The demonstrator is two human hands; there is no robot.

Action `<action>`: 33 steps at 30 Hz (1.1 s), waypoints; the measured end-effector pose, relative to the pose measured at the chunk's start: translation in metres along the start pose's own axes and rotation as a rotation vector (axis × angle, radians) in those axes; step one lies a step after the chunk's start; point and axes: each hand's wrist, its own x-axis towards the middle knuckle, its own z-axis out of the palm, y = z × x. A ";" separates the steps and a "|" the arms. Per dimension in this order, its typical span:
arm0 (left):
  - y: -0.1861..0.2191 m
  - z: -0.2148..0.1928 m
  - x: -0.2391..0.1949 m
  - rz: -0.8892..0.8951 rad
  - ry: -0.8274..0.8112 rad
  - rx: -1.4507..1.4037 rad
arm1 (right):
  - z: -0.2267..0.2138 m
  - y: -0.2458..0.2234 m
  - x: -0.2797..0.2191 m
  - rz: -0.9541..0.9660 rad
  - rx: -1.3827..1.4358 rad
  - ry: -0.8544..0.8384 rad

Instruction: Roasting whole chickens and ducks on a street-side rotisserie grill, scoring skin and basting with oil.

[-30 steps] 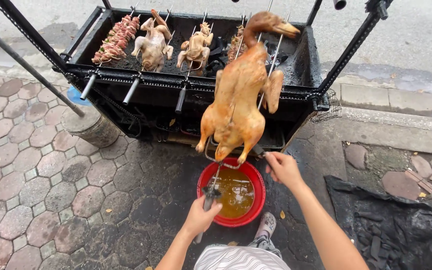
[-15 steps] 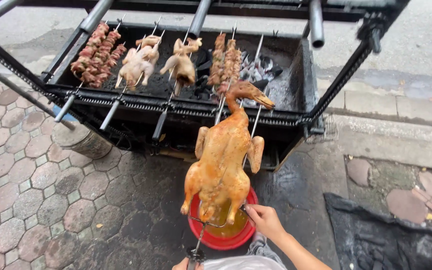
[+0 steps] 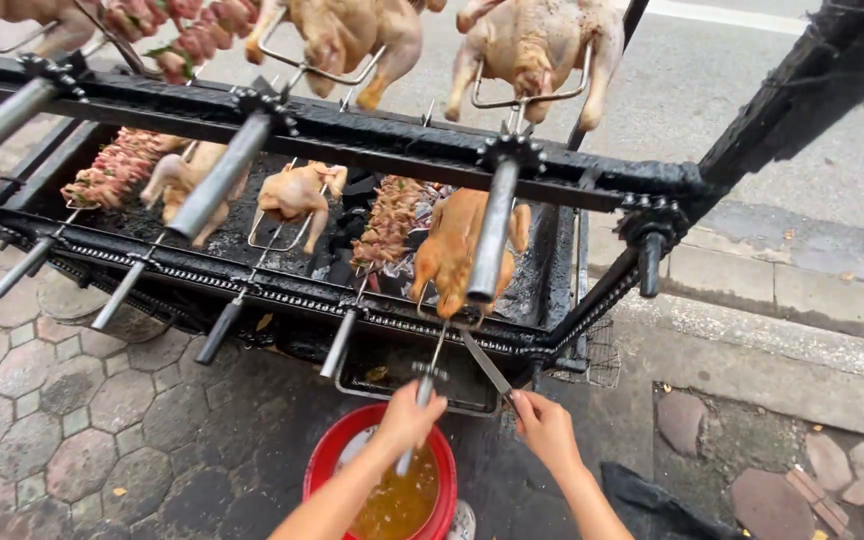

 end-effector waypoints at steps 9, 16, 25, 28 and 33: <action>-0.025 0.049 0.136 -0.047 0.082 0.184 | -0.060 0.088 -0.072 0.315 0.314 0.096; -0.069 0.065 0.180 -0.096 -0.128 -0.050 | -0.086 0.102 -0.083 0.316 0.443 0.312; -0.097 0.069 0.125 -0.230 0.016 -0.023 | -0.110 0.180 0.012 0.282 0.279 0.422; -0.100 0.059 0.088 -0.134 0.007 0.018 | -0.111 0.209 0.063 0.277 0.359 0.359; -0.164 -0.005 0.017 -0.116 0.330 -0.194 | -0.087 0.253 0.109 0.458 0.813 0.283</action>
